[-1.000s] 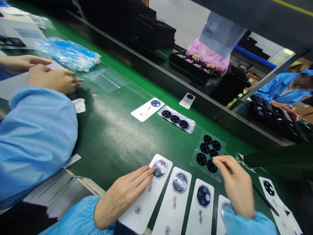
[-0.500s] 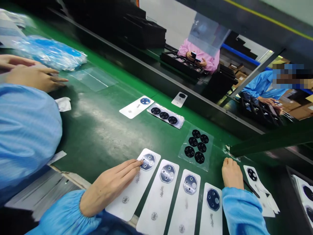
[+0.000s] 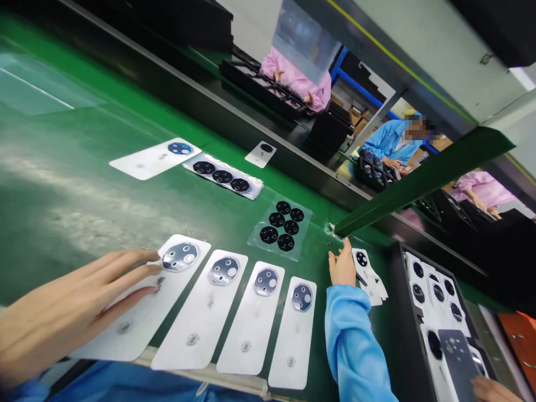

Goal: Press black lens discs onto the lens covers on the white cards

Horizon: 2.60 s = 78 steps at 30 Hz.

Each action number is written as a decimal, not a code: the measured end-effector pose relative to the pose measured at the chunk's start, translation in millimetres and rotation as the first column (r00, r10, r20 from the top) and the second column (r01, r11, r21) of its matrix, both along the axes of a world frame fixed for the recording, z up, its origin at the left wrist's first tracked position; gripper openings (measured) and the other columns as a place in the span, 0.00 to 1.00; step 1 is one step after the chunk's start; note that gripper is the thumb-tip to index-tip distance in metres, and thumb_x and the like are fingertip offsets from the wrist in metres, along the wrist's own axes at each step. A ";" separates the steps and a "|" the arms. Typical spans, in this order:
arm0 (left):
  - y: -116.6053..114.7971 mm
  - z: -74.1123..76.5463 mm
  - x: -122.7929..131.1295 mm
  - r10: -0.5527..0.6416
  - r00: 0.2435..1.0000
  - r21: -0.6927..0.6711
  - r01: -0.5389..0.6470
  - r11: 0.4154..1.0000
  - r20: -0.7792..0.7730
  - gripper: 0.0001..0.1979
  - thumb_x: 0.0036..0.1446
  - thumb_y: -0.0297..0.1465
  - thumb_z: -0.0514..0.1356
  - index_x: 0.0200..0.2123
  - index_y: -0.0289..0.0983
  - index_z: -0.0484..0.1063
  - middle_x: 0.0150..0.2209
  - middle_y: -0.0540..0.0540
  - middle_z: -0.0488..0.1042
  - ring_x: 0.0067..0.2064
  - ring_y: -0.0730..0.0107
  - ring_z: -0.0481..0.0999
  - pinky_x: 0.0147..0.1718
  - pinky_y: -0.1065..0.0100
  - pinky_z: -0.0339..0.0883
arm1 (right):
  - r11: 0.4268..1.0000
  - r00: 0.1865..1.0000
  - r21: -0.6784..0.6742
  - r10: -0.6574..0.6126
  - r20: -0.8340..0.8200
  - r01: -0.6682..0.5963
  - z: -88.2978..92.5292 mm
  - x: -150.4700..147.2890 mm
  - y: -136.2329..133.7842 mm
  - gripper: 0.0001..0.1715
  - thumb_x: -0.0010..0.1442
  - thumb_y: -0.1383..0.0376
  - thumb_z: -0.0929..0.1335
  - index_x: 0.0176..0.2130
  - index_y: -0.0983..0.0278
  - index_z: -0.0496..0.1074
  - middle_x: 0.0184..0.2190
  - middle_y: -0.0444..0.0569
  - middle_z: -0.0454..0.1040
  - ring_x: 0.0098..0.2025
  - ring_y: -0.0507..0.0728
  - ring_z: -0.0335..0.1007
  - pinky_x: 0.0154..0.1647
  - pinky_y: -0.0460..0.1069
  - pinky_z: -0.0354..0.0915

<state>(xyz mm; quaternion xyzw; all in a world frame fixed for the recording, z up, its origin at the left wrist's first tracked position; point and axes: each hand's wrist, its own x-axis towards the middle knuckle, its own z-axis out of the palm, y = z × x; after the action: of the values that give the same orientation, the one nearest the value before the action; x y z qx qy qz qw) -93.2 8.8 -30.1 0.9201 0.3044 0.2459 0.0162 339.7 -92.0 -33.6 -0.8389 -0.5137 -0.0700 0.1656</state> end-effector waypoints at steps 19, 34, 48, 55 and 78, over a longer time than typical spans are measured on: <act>-115.5 -11.9 170.5 -0.494 0.869 0.018 0.494 0.869 0.018 0.18 0.54 0.37 0.62 0.42 0.29 0.68 0.45 0.40 0.72 0.49 0.59 0.70 0.49 0.63 0.63 | 0.812 0.752 -0.073 0.498 -0.431 -0.579 24.7 -54.8 -22.5 0.07 0.61 0.69 0.62 0.30 0.63 0.64 0.33 0.45 0.63 0.37 0.53 0.63 0.39 0.48 0.63; -116.9 -9.8 169.6 -0.482 0.876 -0.031 0.482 0.876 -0.005 0.19 0.55 0.37 0.61 0.44 0.28 0.67 0.46 0.40 0.72 0.50 0.60 0.70 0.51 0.64 0.61 | 0.748 0.733 -0.025 0.641 -0.228 -0.663 10.1 -64.2 -39.1 0.09 0.60 0.76 0.57 0.32 0.62 0.56 0.36 0.50 0.60 0.39 0.57 0.58 0.39 0.55 0.64; -113.3 -5.1 166.7 -0.535 0.844 -0.033 0.536 0.844 0.032 0.13 0.60 0.33 0.56 0.42 0.28 0.67 0.44 0.39 0.71 0.50 0.60 0.69 0.53 0.63 0.60 | 0.944 0.578 0.191 0.316 -0.752 -0.269 44.2 -112.0 -54.9 0.07 0.67 0.61 0.54 0.42 0.60 0.57 0.26 0.41 0.63 0.24 0.50 0.61 0.25 0.46 0.61; -99.6 -5.4 132.6 -0.401 0.914 -0.036 0.404 0.914 0.068 0.09 0.58 0.28 0.56 0.41 0.29 0.69 0.44 0.41 0.72 0.49 0.60 0.70 0.55 0.61 0.59 | 0.892 0.826 -0.136 0.329 -0.457 -0.431 30.2 -125.1 11.5 0.08 0.58 0.59 0.64 0.33 0.61 0.68 0.25 0.41 0.67 0.28 0.52 0.63 0.31 0.46 0.57; -90.7 -13.8 117.9 -0.372 0.928 -0.027 0.371 0.928 -0.008 0.17 0.56 0.34 0.60 0.45 0.28 0.68 0.48 0.40 0.72 0.51 0.60 0.69 0.53 0.64 0.60 | 0.644 0.719 -0.348 0.677 -0.158 -0.682 21.6 -125.1 20.1 0.08 0.60 0.69 0.57 0.30 0.61 0.58 0.28 0.47 0.66 0.29 0.56 0.64 0.29 0.49 0.59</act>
<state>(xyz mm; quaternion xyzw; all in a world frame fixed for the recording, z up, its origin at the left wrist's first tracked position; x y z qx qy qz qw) 24.8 -81.8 -43.9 0.9623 0.1280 0.2288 0.0720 214.6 -71.8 -12.0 -0.6006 -0.7926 0.1040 0.0166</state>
